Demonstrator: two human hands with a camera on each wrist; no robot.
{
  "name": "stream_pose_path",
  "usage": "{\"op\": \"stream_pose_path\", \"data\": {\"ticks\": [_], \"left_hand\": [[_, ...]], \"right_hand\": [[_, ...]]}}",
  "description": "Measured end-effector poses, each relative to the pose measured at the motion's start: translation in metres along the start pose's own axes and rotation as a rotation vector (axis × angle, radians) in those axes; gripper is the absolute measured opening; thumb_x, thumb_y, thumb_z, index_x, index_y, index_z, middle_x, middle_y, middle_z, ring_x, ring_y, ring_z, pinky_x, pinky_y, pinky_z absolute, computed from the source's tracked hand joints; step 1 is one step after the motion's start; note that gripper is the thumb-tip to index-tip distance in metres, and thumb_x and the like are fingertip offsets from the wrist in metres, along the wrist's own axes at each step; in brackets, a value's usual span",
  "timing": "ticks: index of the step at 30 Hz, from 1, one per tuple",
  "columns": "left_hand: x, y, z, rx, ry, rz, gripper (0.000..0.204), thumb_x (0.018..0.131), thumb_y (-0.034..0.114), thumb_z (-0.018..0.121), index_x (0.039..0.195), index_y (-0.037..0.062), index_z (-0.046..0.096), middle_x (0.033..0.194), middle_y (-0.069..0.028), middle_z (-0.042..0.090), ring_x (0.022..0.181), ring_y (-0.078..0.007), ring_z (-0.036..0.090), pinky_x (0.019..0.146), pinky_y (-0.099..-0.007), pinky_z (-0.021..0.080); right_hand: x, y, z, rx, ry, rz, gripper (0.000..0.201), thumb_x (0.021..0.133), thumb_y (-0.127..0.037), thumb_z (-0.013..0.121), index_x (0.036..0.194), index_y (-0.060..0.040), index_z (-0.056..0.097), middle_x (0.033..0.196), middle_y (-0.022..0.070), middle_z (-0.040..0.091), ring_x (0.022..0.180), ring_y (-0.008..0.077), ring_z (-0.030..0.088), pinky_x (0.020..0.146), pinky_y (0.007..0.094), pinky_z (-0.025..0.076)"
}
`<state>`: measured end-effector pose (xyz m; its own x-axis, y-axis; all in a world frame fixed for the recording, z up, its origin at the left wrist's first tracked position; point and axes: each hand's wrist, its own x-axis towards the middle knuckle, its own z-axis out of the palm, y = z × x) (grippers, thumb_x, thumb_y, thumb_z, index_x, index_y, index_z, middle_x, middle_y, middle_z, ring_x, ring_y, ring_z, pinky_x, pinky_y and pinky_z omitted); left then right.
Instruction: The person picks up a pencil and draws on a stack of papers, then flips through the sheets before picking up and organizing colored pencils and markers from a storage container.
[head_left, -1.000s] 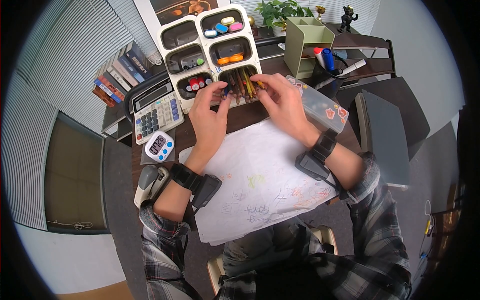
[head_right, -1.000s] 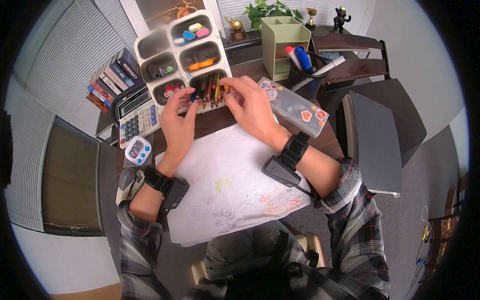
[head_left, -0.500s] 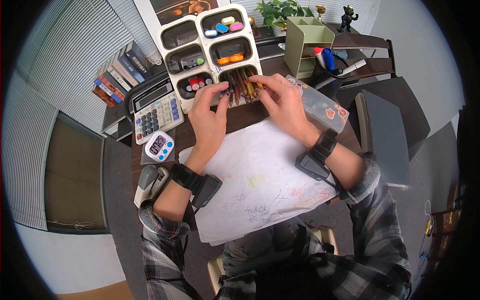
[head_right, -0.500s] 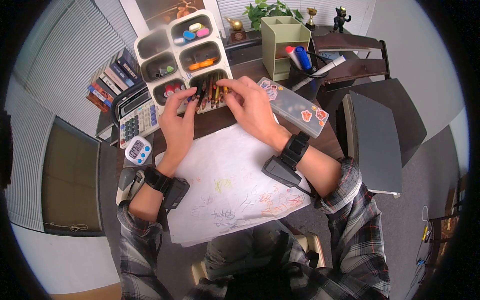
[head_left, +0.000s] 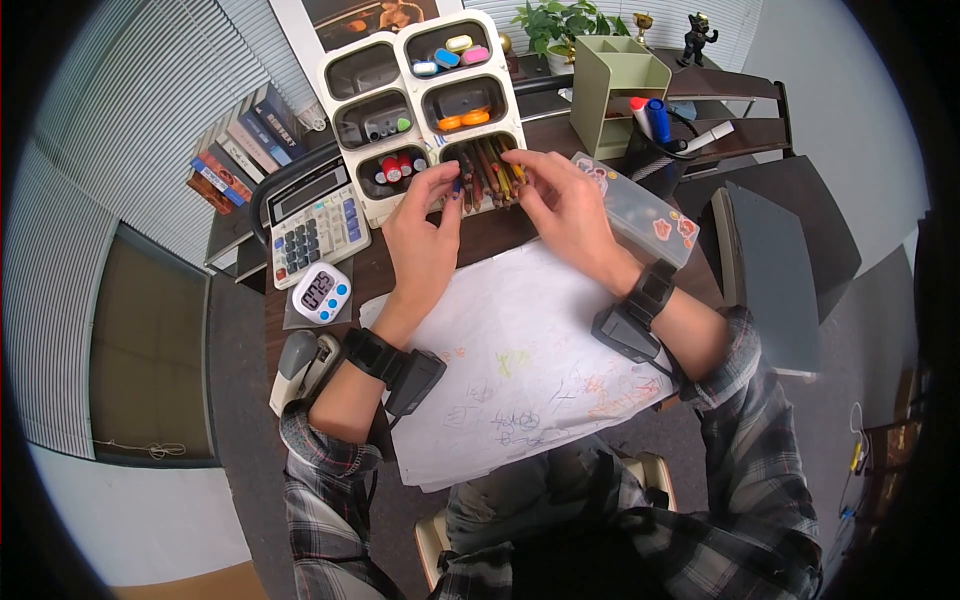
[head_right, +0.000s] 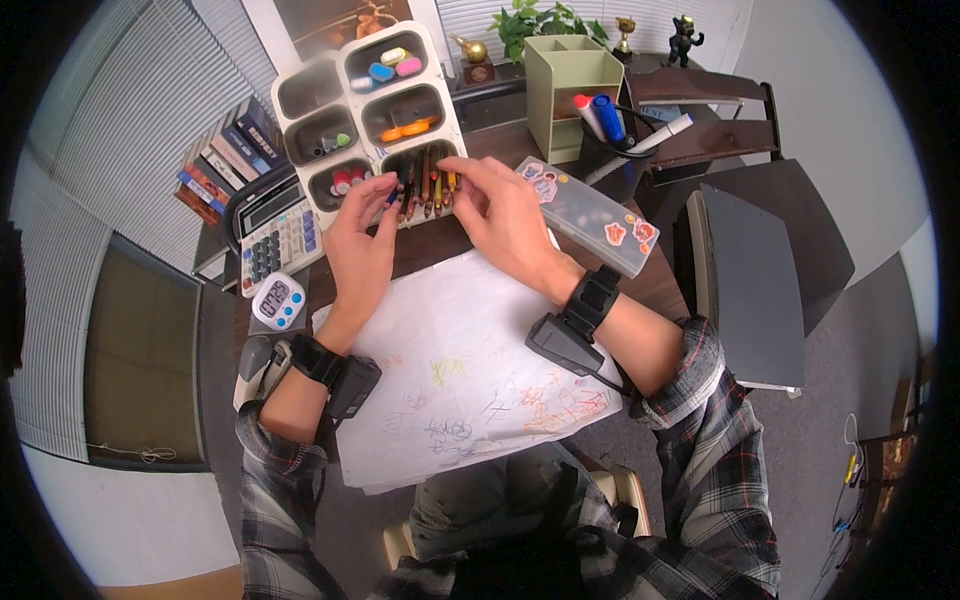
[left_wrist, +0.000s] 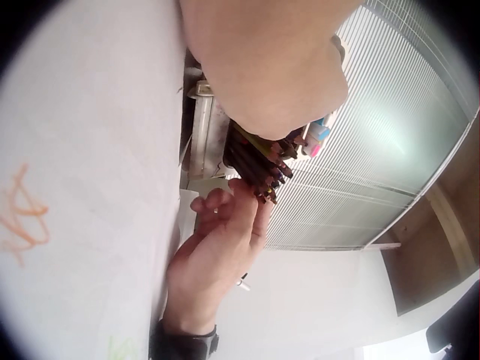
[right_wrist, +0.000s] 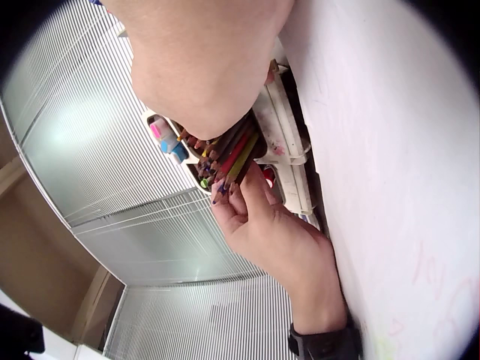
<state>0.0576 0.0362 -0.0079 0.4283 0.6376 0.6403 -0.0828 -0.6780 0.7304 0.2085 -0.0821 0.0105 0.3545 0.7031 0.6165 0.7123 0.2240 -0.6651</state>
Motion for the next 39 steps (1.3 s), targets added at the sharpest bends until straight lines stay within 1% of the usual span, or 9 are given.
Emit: {"op": "stream_pose_path", "data": {"ticks": [1, 4, 7, 10, 17, 22, 25, 34, 39], "left_hand": [[0.001, 0.0, 0.0, 0.002, 0.014, 0.035, 0.033, 0.086, -0.005, 0.066, 0.118, 0.002, 0.063, 0.114, -0.0122, 0.071, 0.103, -0.0233, 0.072, 0.086, -0.0325, 0.055], [0.001, -0.001, 0.0, 0.047, -0.005, 0.025, 0.036, 0.083, -0.006, 0.067, 0.117, 0.0026, 0.062, 0.117, -0.0134, 0.069, 0.102, -0.025, 0.071, 0.086, -0.0332, 0.054], [0.002, 0.002, -0.004, 0.174, -0.056, 0.086, 0.038, 0.082, -0.006, 0.068, 0.118, 0.0035, 0.062, 0.119, -0.01, 0.067, 0.106, -0.0209, 0.067, 0.091, -0.0325, 0.052], [0.002, 0.008, -0.004, 0.27, -0.025, 0.155, 0.041, 0.078, -0.003, 0.07, 0.117, 0.0061, 0.063, 0.113, -0.0096, 0.067, 0.101, -0.0232, 0.065, 0.088, -0.0347, 0.051], [0.002, 0.006, -0.006, 0.271, -0.023, 0.122, 0.036, 0.078, 0.001, 0.072, 0.114, 0.0064, 0.066, 0.107, -0.0097, 0.067, 0.1, -0.0246, 0.064, 0.088, -0.0349, 0.049], [0.003, 0.008, -0.006, 0.275, 0.008, 0.189, 0.023, 0.082, 0.002, 0.073, 0.105, 0.0052, 0.071, 0.106, -0.0106, 0.069, 0.101, -0.0259, 0.064, 0.09, -0.0338, 0.049], [0.004, 0.009, -0.006, 0.274, 0.006, 0.177, 0.017, 0.084, 0.003, 0.073, 0.101, 0.0044, 0.072, 0.107, -0.0103, 0.07, 0.101, -0.0262, 0.064, 0.091, -0.0338, 0.049], [0.004, 0.008, -0.006, 0.332, 0.001, 0.233, 0.022, 0.085, 0.005, 0.071, 0.107, 0.0061, 0.074, 0.111, -0.0101, 0.071, 0.105, -0.0258, 0.063, 0.092, -0.0354, 0.049], [0.003, 0.005, -0.007, 0.321, -0.034, 0.201, 0.026, 0.083, 0.004, 0.072, 0.109, 0.0067, 0.074, 0.116, -0.0104, 0.07, 0.111, -0.028, 0.061, 0.096, -0.0364, 0.048]], "right_hand": [[0.0, 0.001, 0.001, 0.0, 0.0, 0.0, 0.033, 0.088, -0.001, 0.06, 0.12, -0.0038, 0.065, 0.081, 0.0094, 0.056, 0.066, 0.0182, 0.058, 0.063, 0.0317, 0.049], [0.0, 0.002, 0.002, 0.036, 0.025, -0.008, 0.033, 0.088, -0.001, 0.06, 0.12, -0.002, 0.062, 0.082, 0.0083, 0.057, 0.065, 0.0176, 0.058, 0.063, 0.0315, 0.049], [0.0, 0.003, 0.002, 0.094, 0.01, 0.054, 0.032, 0.087, -0.001, 0.061, 0.119, -0.0014, 0.06, 0.084, 0.0078, 0.058, 0.065, 0.0172, 0.057, 0.062, 0.0315, 0.049], [0.0, 0.006, 0.003, 0.068, 0.008, 0.036, 0.032, 0.086, -0.001, 0.062, 0.118, -0.0015, 0.06, 0.086, 0.0081, 0.059, 0.065, 0.0171, 0.057, 0.062, 0.0313, 0.049], [0.0, 0.003, 0.002, 0.075, -0.044, 0.05, 0.036, 0.082, -0.003, 0.068, 0.117, -0.0027, 0.059, 0.088, 0.0077, 0.057, 0.065, 0.0167, 0.058, 0.062, 0.0315, 0.049], [0.0, 0.003, 0.002, 0.041, -0.043, 0.029, 0.037, 0.081, -0.005, 0.071, 0.117, -0.0033, 0.06, 0.088, 0.0079, 0.056, 0.065, 0.0174, 0.058, 0.062, 0.032, 0.05], [0.0, 0.003, 0.002, 0.038, -0.041, 0.018, 0.037, 0.081, -0.005, 0.071, 0.117, -0.0036, 0.06, 0.087, 0.0081, 0.056, 0.065, 0.0176, 0.058, 0.062, 0.0322, 0.05], [0.0, 0.006, 0.002, 0.029, -0.033, 0.016, 0.034, 0.083, -0.007, 0.07, 0.116, -0.0036, 0.062, 0.086, 0.01, 0.056, 0.065, 0.0188, 0.059, 0.062, 0.0329, 0.049], [0.0, 0.006, 0.002, 0.024, -0.023, 0.009, 0.033, 0.084, -0.007, 0.069, 0.116, -0.0038, 0.063, 0.085, 0.0104, 0.057, 0.065, 0.0191, 0.059, 0.062, 0.033, 0.049]]}}
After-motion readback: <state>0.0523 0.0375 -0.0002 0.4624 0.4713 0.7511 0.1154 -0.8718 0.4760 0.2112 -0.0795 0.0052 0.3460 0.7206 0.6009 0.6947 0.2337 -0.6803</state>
